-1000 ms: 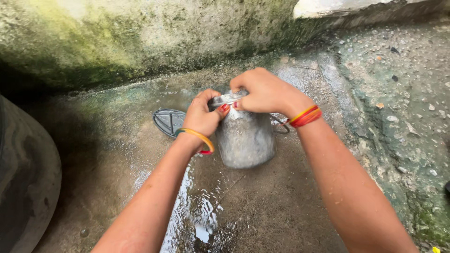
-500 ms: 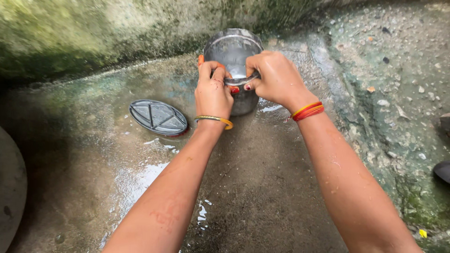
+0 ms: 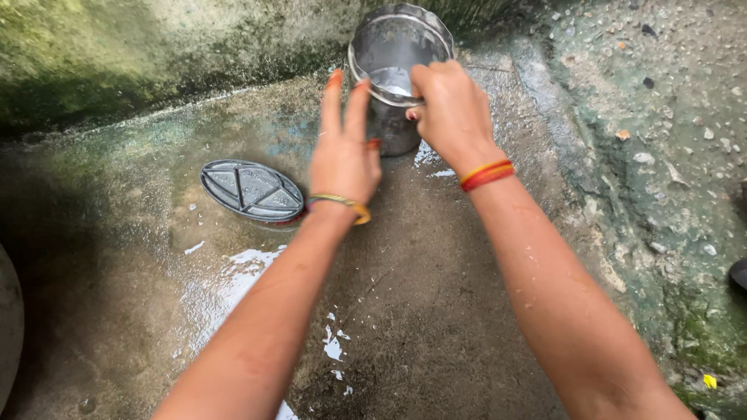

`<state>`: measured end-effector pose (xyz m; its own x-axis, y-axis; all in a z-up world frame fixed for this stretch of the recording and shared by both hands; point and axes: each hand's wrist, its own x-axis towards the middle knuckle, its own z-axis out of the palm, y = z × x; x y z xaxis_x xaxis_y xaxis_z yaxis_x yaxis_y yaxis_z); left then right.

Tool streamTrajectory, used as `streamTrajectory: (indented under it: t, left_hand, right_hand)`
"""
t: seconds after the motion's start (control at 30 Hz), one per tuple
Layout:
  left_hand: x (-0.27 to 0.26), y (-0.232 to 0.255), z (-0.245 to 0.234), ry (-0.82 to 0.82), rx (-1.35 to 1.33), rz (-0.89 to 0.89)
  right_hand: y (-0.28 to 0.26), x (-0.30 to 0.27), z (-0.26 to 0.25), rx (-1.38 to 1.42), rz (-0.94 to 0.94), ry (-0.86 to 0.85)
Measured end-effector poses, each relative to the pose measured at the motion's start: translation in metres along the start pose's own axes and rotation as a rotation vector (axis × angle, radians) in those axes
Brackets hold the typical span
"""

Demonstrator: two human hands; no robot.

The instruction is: The person cleans a section of concrete floor by scrubbing it with a handheld tool and rinsing it with water from a metal container.

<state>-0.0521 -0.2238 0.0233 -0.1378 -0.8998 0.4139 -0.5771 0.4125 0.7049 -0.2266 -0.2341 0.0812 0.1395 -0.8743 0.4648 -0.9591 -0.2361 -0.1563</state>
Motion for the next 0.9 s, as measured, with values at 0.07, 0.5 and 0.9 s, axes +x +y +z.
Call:
streamTrajectory:
  t: [0.07, 0.5, 0.9]
  left_hand:
    - [-0.007, -0.028, -0.016, 0.092, 0.271, 0.173]
    - [-0.043, -0.158, -0.081, -0.227, 0.449, -0.631]
    - [-0.154, -0.073, -0.044, 0.043, 0.523, -0.087]
  right_hand:
    - [-0.020, 0.006, 0.001, -0.101, -0.095, 0.102]
    - [-0.163, -0.038, 0.131, 0.352, -0.230, -0.334]
    - [-0.117, -0.131, 0.081, 0.193, -0.501, -0.279]
